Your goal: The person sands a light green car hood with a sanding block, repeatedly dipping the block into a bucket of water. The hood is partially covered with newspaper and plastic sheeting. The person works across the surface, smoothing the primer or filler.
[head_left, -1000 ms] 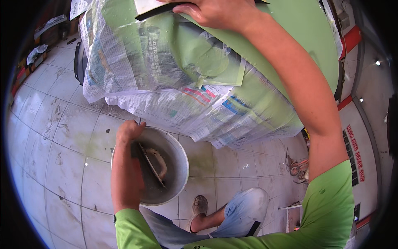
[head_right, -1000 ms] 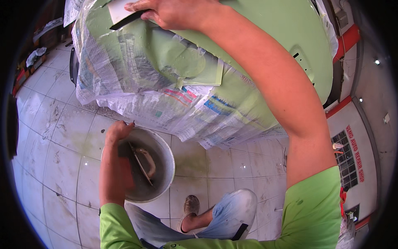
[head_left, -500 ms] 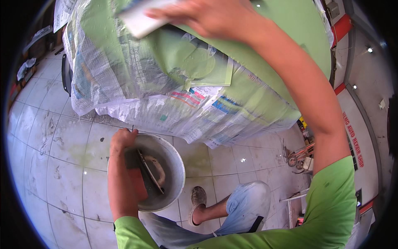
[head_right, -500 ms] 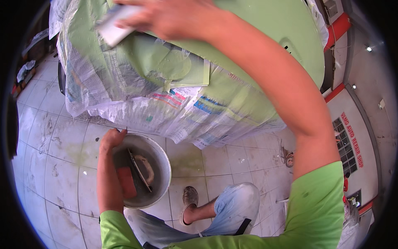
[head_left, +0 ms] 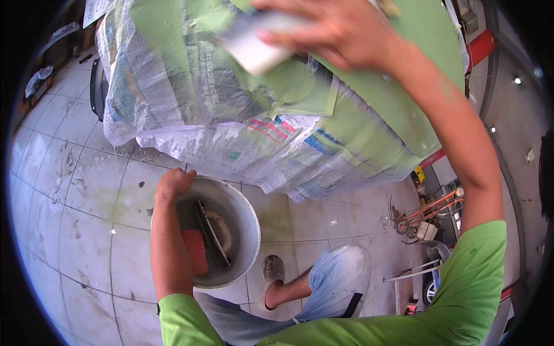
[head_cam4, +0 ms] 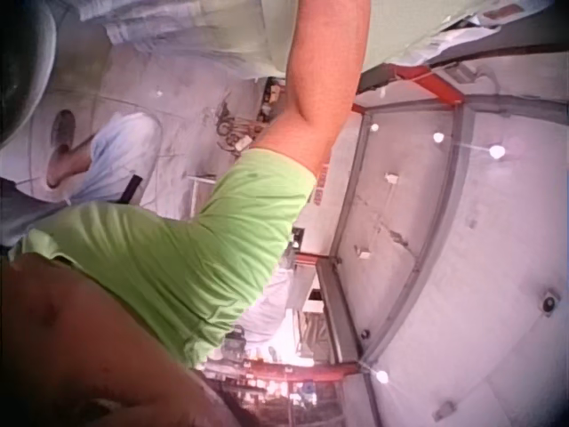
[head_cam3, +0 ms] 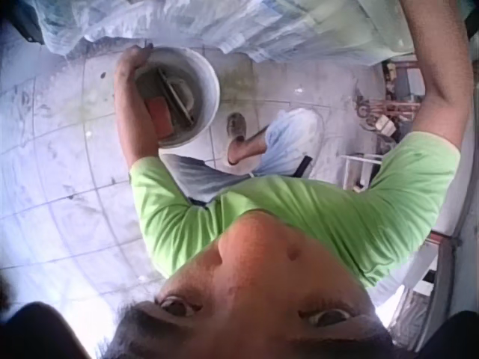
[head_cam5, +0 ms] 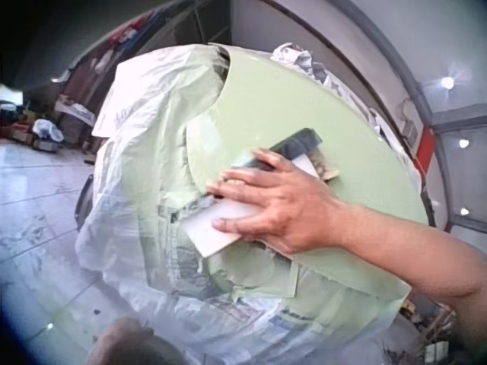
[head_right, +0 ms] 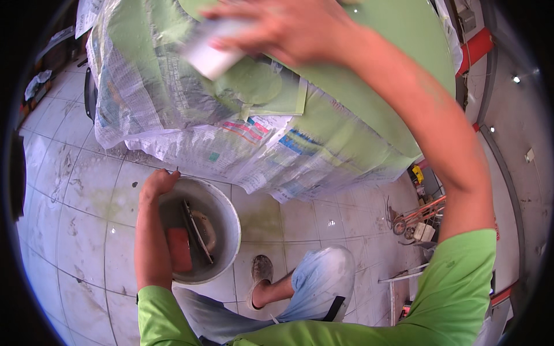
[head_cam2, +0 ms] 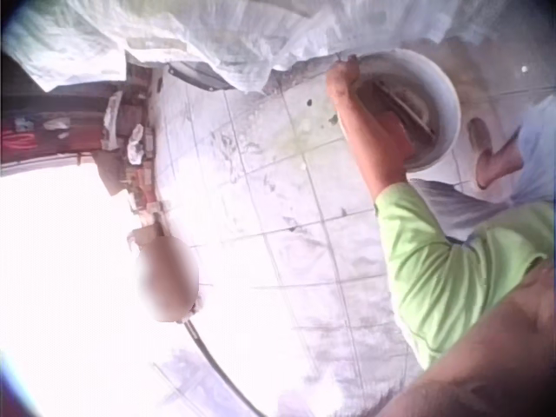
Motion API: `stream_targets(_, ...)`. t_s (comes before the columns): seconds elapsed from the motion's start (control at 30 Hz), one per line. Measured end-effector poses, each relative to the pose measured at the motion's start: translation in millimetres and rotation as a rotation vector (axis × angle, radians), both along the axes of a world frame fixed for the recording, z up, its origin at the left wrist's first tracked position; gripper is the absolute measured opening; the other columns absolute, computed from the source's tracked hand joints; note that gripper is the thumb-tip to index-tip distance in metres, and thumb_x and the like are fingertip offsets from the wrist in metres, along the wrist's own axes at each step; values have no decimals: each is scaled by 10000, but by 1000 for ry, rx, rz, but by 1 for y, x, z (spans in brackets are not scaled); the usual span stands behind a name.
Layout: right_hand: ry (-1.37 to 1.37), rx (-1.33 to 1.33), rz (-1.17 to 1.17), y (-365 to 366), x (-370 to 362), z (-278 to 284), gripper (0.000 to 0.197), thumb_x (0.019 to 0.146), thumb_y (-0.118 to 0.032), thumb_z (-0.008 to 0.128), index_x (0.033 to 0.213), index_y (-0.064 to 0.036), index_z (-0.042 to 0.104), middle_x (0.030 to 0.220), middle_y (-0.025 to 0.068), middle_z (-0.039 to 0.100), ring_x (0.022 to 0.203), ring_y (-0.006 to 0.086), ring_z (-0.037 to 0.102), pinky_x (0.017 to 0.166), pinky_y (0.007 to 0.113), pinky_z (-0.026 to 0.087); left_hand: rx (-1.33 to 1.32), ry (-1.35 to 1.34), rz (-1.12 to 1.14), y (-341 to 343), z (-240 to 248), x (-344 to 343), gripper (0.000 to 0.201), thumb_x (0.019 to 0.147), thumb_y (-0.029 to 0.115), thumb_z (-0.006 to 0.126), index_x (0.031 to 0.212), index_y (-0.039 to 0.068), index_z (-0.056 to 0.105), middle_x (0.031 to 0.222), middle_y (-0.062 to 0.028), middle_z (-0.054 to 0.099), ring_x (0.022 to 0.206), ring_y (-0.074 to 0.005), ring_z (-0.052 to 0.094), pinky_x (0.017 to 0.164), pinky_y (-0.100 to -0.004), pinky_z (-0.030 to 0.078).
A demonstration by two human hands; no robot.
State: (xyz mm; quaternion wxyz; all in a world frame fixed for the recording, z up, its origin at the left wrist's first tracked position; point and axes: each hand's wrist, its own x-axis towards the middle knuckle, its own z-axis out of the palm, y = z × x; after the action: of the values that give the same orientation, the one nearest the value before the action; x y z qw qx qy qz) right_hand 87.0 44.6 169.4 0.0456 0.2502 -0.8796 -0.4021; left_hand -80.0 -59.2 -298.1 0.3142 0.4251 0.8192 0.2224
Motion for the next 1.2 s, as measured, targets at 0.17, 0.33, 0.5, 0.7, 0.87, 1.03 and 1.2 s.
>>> stream_targets(0.17,-18,-82,-241,-1,-45,-2,433,979,-217,637,1397,-316,691,1573,55,559,1364,254,559,1126,478,394,13,-83,-5,-3,-1,-8,714,957,565,553,1299,-44,701,1359,-297,657,1309,-429,615,1129,-485,462)
stream_targets(0.33,86,297,-212,31,193,29,526,897,-204,701,1362,-451,684,1632,-32,504,1482,211,487,1264,488,259,1,3,-15,7,7,8,700,970,554,523,1285,-42,709,1339,-293,669,1295,-435,621,1128,-488,466)
stream_targets(0.5,43,188,-84,13,77,10,451,967,-227,660,1380,-401,699,1535,3,607,1397,230,554,1191,550,320,-7,65,51,3,10,7,694,968,559,518,1265,-33,725,1322,-288,679,1288,-423,628,1124,-490,469)
stream_targets(0.7,31,-164,-101,6,-39,-21,466,957,-243,643,1415,-322,678,1575,44,562,1434,259,510,1169,589,309,-18,-14,19,-11,-2,-7,691,966,568,513,1281,-9,725,1339,-264,680,1287,-404,634,1121,-493,470)
stream_targets(0.87,74,299,-163,32,183,5,460,906,-228,645,1309,-438,720,1606,-27,536,1493,211,469,1302,508,189,-17,44,29,-1,17,15,689,972,583,503,1266,6,737,1332,-254,688,1280,-406,639,1112,-482,481)
stream_targets(1.03,-6,255,-95,-6,51,5,523,894,-200,696,1384,-383,690,1583,-20,560,1365,221,584,1160,492,407,-14,67,42,4,13,18,706,978,603,495,1271,8,737,1346,-247,684,1291,-407,632,1119,-473,479)
stream_targets(1.2,150,157,31,-18,-62,-8,373,1010,-368,600,1346,-276,732,1589,82,542,1487,255,468,1261,543,258,-12,-40,11,-6,6,4,709,979,603,501,1282,5,733,1368,-245,673,1320,-397,614,1126,-466,473)
